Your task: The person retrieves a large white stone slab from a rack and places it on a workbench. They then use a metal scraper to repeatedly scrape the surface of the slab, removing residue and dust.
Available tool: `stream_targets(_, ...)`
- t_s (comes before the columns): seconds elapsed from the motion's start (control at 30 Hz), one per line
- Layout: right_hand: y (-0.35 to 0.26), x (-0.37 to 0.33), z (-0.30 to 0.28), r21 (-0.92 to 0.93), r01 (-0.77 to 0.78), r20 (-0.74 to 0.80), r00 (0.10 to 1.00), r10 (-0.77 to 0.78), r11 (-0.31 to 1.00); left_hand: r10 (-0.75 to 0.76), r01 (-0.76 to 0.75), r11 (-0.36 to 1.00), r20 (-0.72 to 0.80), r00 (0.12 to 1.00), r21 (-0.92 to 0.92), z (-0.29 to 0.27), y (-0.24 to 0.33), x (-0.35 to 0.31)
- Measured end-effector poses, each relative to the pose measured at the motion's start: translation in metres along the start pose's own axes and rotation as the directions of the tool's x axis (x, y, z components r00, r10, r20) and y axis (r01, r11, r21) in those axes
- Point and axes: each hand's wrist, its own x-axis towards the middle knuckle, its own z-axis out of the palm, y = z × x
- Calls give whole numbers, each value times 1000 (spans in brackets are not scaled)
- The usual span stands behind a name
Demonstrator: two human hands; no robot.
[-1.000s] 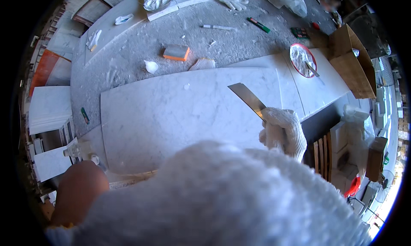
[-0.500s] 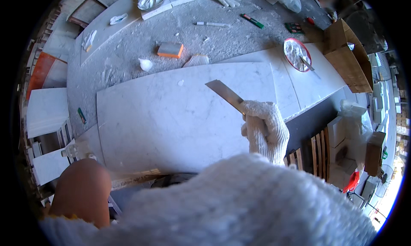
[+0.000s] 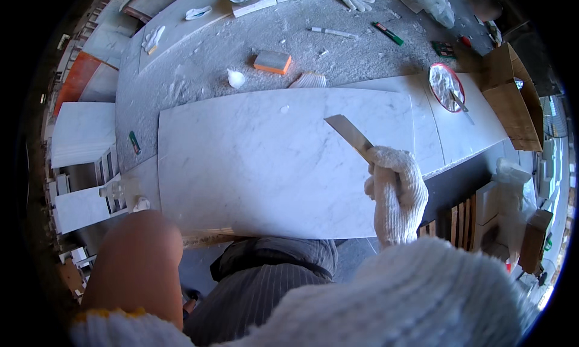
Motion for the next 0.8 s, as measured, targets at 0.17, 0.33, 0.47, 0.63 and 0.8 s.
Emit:
stream_targets(0.17,-4,-1,0,14,50,30,998,-50,999,-5,5,1000,-7,1000,15,1,10,-6)
stream_targets(0.33,9,1,-10,90,92,55,994,-97,992,18,-18,1000,23,1000,20,-1,16,-3)
stream_targets(0.47,14,-12,-10,84,-54,53,997,50,995,53,-53,999,73,996,7,-15,22,5)
stream_targets(0.63,22,-1,-9,52,-32,3,999,32,998,62,-65,998,126,990,19,-27,33,14)
stream_targets(0.8,35,-2,-30,17,-151,-103,983,152,988,156,-139,981,-128,979,133,-66,11,-8)
